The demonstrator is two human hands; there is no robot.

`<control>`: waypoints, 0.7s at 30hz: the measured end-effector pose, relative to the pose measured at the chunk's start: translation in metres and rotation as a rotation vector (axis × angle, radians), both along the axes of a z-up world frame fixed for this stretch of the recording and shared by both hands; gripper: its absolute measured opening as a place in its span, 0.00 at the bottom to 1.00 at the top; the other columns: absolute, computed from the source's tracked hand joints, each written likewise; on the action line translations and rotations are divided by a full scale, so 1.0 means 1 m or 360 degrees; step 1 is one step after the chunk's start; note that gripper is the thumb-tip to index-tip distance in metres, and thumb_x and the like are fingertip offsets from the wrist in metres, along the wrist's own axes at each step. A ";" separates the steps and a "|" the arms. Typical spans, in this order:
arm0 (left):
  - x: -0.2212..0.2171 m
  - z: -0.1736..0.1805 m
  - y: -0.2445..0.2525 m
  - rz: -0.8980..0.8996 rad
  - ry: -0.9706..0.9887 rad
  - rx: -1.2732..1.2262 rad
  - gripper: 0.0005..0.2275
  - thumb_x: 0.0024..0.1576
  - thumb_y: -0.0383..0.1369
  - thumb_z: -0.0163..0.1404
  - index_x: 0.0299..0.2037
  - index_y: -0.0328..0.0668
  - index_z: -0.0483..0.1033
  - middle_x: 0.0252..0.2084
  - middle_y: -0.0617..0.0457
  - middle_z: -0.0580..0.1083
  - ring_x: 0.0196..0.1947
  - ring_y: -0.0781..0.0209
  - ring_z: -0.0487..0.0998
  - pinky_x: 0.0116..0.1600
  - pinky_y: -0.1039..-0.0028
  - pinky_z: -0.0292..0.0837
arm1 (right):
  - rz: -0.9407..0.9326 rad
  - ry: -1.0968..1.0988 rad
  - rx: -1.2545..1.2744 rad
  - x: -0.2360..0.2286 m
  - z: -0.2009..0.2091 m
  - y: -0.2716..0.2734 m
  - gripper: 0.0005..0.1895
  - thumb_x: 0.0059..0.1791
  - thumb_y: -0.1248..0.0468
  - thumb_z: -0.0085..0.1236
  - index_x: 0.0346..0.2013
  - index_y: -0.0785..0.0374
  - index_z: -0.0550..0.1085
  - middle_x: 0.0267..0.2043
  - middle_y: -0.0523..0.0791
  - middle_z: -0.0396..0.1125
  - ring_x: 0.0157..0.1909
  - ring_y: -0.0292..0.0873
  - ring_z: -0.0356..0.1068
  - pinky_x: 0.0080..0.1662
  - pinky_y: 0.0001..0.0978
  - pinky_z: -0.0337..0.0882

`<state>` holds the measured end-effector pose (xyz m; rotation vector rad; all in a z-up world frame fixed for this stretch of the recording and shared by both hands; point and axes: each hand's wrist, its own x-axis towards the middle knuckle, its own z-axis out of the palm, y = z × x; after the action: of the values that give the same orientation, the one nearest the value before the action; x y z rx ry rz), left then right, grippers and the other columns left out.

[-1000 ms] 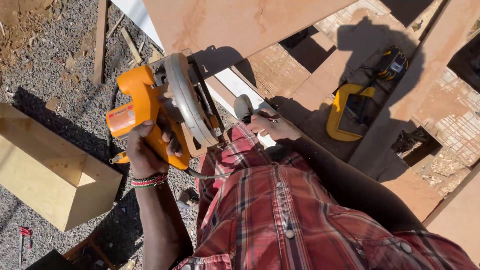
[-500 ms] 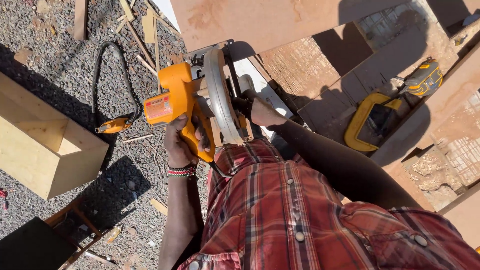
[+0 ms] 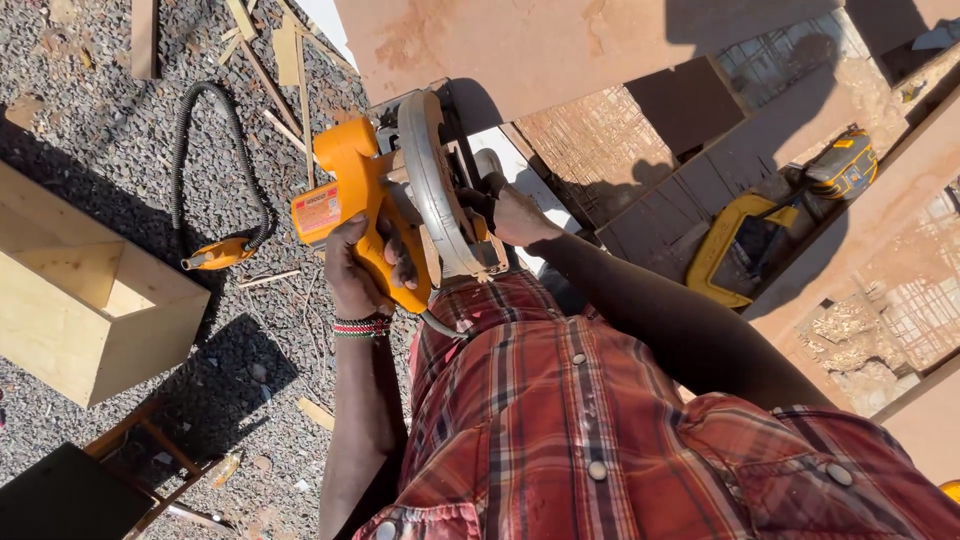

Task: Measuring wooden boards with a tape measure, marking them with a pencil, and cutting them using a circular saw.

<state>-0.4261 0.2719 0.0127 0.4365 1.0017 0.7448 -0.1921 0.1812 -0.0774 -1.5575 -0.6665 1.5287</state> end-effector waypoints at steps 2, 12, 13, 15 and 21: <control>-0.001 0.000 0.003 0.0004 -0.0012 -0.0021 0.15 0.64 0.40 0.56 0.42 0.30 0.79 0.20 0.42 0.68 0.09 0.47 0.74 0.21 0.53 0.80 | 0.0059 -0.0149 0.0076 -0.004 -0.011 0.002 0.14 0.65 0.47 0.57 0.56 0.52 0.74 0.41 0.42 0.73 0.35 0.33 0.68 0.39 0.33 0.64; 0.006 0.016 0.005 0.0000 0.0021 -0.0061 0.15 0.63 0.41 0.57 0.43 0.32 0.79 0.21 0.44 0.67 0.10 0.50 0.73 0.24 0.56 0.81 | 0.0484 -0.1174 0.0627 -0.017 -0.064 -0.007 0.08 0.69 0.61 0.49 0.62 0.55 0.73 0.47 0.44 0.74 0.41 0.34 0.74 0.46 0.29 0.64; 0.007 0.016 0.006 -0.0004 0.0029 -0.0053 0.16 0.63 0.41 0.57 0.44 0.31 0.78 0.21 0.44 0.67 0.10 0.50 0.73 0.24 0.56 0.81 | 0.0543 -0.1325 0.0712 -0.018 -0.069 -0.007 0.08 0.70 0.63 0.47 0.62 0.55 0.73 0.48 0.45 0.75 0.42 0.34 0.75 0.46 0.29 0.64; 0.005 0.016 0.008 -0.0009 0.0018 -0.0054 0.16 0.63 0.41 0.57 0.44 0.31 0.78 0.21 0.44 0.67 0.10 0.50 0.73 0.24 0.55 0.81 | 0.0602 -0.1474 0.0795 -0.020 -0.079 -0.011 0.09 0.71 0.65 0.46 0.63 0.55 0.73 0.48 0.45 0.75 0.43 0.34 0.76 0.47 0.29 0.64; 0.003 0.012 0.008 -0.0026 0.0001 -0.0058 0.16 0.63 0.42 0.57 0.44 0.32 0.78 0.22 0.45 0.68 0.11 0.51 0.74 0.25 0.56 0.81 | 0.0556 -0.0803 0.0116 -0.035 -0.132 -0.006 0.23 0.67 0.32 0.50 0.67 0.39 0.77 0.61 0.47 0.69 0.59 0.57 0.81 0.60 0.46 0.76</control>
<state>-0.4228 0.2798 0.0251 0.4126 1.0098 0.7108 -0.2274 0.1749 -0.2097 -1.8575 -1.3211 1.3302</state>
